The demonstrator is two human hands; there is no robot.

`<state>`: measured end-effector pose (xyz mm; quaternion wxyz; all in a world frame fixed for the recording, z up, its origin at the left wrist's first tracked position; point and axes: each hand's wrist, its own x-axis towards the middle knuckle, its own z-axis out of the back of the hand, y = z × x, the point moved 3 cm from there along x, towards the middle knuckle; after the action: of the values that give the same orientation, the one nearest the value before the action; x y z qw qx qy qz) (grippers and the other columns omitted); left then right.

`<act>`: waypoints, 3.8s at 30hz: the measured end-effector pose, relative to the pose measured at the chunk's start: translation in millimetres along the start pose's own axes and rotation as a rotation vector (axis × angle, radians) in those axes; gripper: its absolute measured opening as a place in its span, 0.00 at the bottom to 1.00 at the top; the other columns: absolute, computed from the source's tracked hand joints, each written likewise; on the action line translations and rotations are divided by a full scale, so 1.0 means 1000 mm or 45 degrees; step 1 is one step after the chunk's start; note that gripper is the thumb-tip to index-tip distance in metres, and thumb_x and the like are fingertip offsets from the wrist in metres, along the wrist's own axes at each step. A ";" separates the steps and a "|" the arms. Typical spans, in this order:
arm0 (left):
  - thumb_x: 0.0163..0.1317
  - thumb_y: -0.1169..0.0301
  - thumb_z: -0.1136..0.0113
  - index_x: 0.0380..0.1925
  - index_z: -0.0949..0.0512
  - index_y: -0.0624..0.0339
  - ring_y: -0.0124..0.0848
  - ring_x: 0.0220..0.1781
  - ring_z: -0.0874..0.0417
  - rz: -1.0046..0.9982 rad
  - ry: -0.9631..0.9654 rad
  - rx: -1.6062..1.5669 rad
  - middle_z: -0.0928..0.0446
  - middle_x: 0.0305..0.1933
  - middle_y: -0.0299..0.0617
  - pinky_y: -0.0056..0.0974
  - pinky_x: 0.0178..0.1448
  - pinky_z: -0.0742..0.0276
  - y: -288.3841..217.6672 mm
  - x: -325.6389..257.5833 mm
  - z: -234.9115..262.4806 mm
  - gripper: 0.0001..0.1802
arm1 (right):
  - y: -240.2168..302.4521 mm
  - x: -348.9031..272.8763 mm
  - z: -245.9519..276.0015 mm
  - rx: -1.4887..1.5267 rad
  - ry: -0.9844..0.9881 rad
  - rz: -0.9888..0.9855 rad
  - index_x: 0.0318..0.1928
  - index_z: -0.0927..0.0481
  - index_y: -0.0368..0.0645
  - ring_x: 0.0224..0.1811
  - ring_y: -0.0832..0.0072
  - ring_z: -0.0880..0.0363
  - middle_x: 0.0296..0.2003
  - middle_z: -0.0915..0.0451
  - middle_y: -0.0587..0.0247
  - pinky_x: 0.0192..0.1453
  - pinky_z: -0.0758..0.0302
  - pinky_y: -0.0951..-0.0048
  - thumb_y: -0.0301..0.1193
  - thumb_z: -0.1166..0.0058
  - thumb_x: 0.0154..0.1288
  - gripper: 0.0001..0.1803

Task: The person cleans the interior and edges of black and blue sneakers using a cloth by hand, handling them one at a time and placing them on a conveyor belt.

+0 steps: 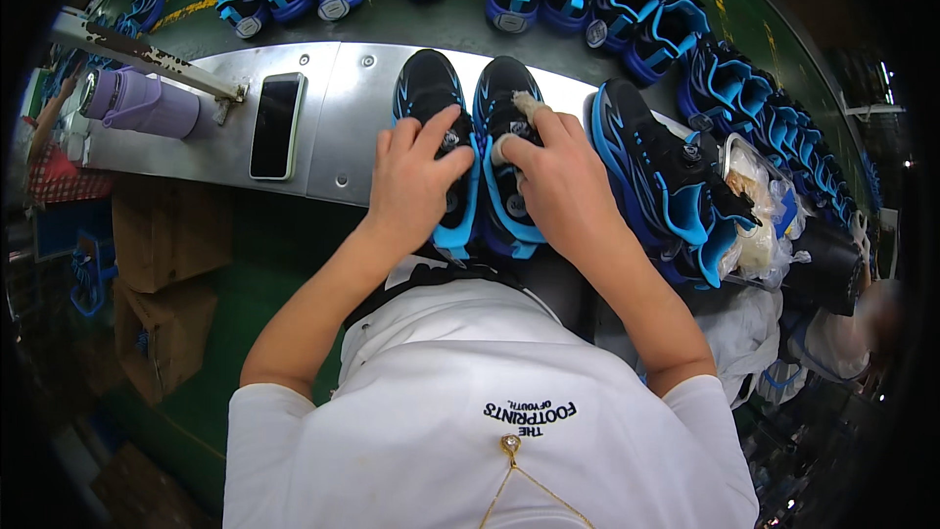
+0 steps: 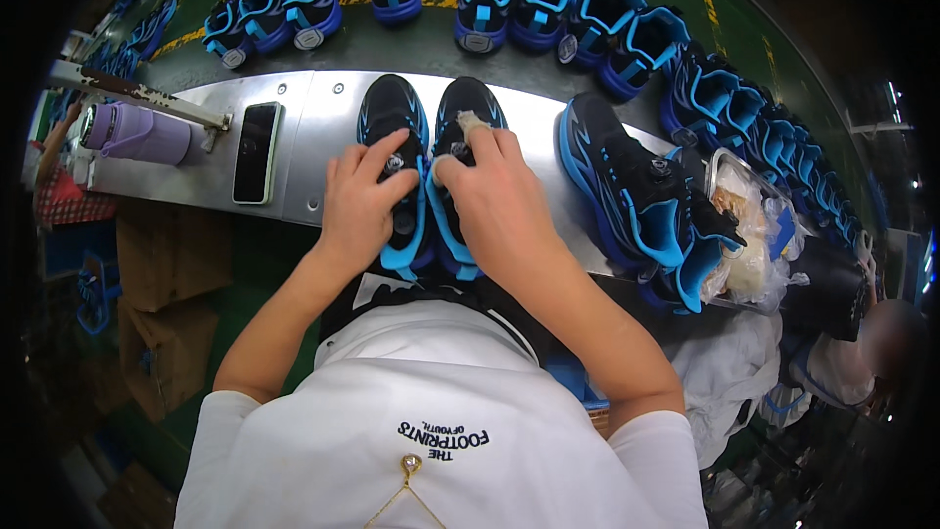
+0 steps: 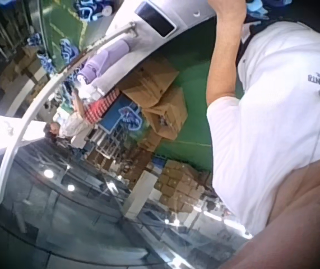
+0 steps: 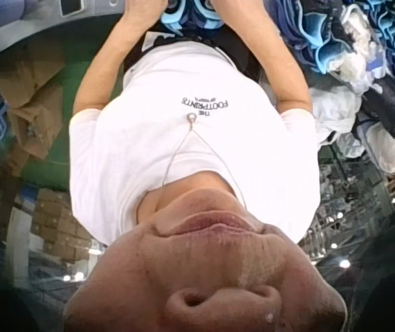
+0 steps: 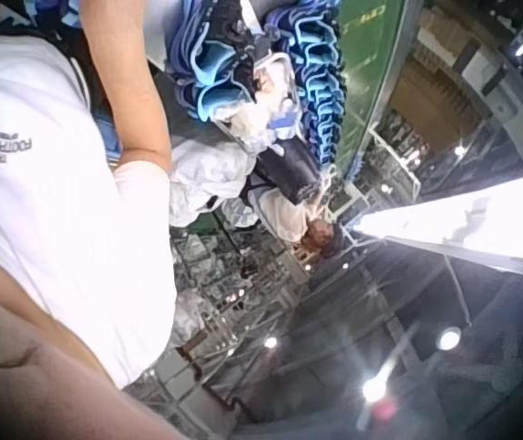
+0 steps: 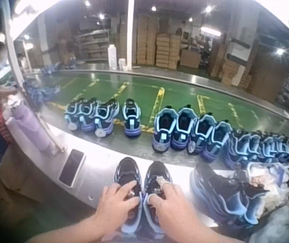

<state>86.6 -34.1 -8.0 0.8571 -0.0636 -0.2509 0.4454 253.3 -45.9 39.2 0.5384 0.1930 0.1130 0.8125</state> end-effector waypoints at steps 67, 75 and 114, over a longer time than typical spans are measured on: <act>0.54 0.79 0.37 0.52 0.23 0.60 0.26 0.36 0.28 0.365 0.275 -0.967 0.25 0.37 0.37 0.30 0.43 0.30 0.011 0.036 0.005 0.23 | -0.057 -0.022 0.011 0.573 0.116 -0.108 0.56 0.17 0.51 0.34 0.69 0.27 0.34 0.26 0.62 0.42 0.27 0.71 0.27 0.33 0.56 0.24; 0.52 0.82 0.42 0.55 0.23 0.58 0.27 0.37 0.31 0.390 0.331 -1.082 0.27 0.40 0.37 0.31 0.42 0.32 0.008 0.030 -0.001 0.26 | -0.058 -0.031 0.013 0.594 0.116 -0.156 0.62 0.21 0.54 0.34 0.74 0.30 0.36 0.25 0.64 0.42 0.29 0.76 0.24 0.35 0.56 0.30; 0.73 0.75 0.55 0.55 0.29 0.67 0.35 0.49 0.18 1.422 0.366 -2.314 0.23 0.52 0.49 0.34 0.42 0.20 -0.104 -0.003 -0.037 0.14 | -0.083 -0.032 0.008 1.112 0.113 -0.157 0.53 0.15 0.51 0.36 0.75 0.26 0.34 0.24 0.66 0.42 0.29 0.75 0.29 0.33 0.53 0.23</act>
<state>179.2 -93.6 -6.8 0.1856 -0.8341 -0.3202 0.4090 336.7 -42.3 7.5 0.4485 0.3602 0.4800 0.6624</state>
